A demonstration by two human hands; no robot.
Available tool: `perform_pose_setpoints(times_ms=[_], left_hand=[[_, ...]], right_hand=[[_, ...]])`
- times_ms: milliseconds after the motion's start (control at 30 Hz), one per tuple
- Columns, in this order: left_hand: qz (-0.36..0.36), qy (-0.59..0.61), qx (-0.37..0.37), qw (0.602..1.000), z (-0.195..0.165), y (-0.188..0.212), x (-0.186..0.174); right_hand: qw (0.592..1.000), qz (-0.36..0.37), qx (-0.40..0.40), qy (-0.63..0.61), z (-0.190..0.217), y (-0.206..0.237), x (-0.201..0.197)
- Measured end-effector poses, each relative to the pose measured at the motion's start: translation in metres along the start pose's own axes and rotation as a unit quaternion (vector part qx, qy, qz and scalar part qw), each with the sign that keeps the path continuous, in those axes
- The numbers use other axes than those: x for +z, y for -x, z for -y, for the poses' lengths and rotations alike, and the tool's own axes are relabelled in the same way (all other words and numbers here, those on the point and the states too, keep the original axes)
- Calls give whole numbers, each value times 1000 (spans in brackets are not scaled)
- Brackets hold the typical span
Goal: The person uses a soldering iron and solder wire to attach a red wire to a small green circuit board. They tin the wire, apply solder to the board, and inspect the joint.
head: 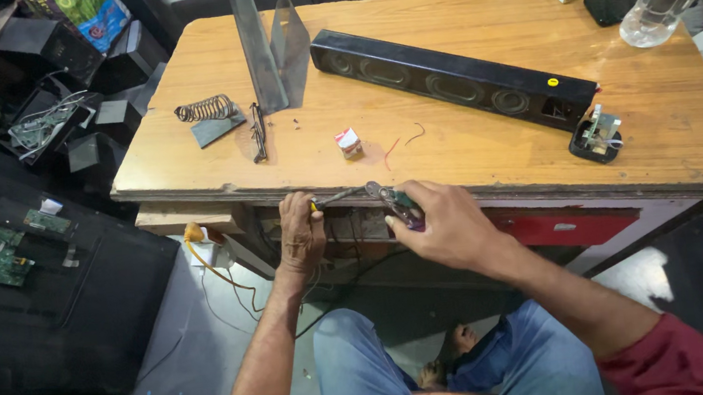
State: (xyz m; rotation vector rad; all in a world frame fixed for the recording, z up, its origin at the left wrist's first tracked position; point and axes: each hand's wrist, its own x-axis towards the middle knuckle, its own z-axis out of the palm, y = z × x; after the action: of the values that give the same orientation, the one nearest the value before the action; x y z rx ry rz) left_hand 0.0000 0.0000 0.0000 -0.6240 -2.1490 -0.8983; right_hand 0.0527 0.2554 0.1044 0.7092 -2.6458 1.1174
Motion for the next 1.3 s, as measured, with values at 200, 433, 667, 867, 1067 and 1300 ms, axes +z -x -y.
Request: perform_pose_setpoints(times_ms=[200, 433, 667, 867, 1067, 1300], left_hand=[[17, 6, -13, 1000, -8, -6, 9], [7, 16, -12, 1000, 1, 1, -9], [16, 38, -21, 999, -40, 1, 35], [2, 29, -5, 1000, -63, -1, 72], [14, 34, -35, 999, -93, -26, 109], [12, 34, -29, 999, -91, -60, 168]], right_hand=[[999, 2, -10, -46, -39, 4, 14], [861, 134, 182, -456, -45, -5, 33], [995, -94, -29, -6, -41, 37, -19], [998, -66, -4, 1, -54, 49, -50], [996, -66, -43, 41, -98, 46, -83], [996, -62, -57, 41, -158, 20, -111]])
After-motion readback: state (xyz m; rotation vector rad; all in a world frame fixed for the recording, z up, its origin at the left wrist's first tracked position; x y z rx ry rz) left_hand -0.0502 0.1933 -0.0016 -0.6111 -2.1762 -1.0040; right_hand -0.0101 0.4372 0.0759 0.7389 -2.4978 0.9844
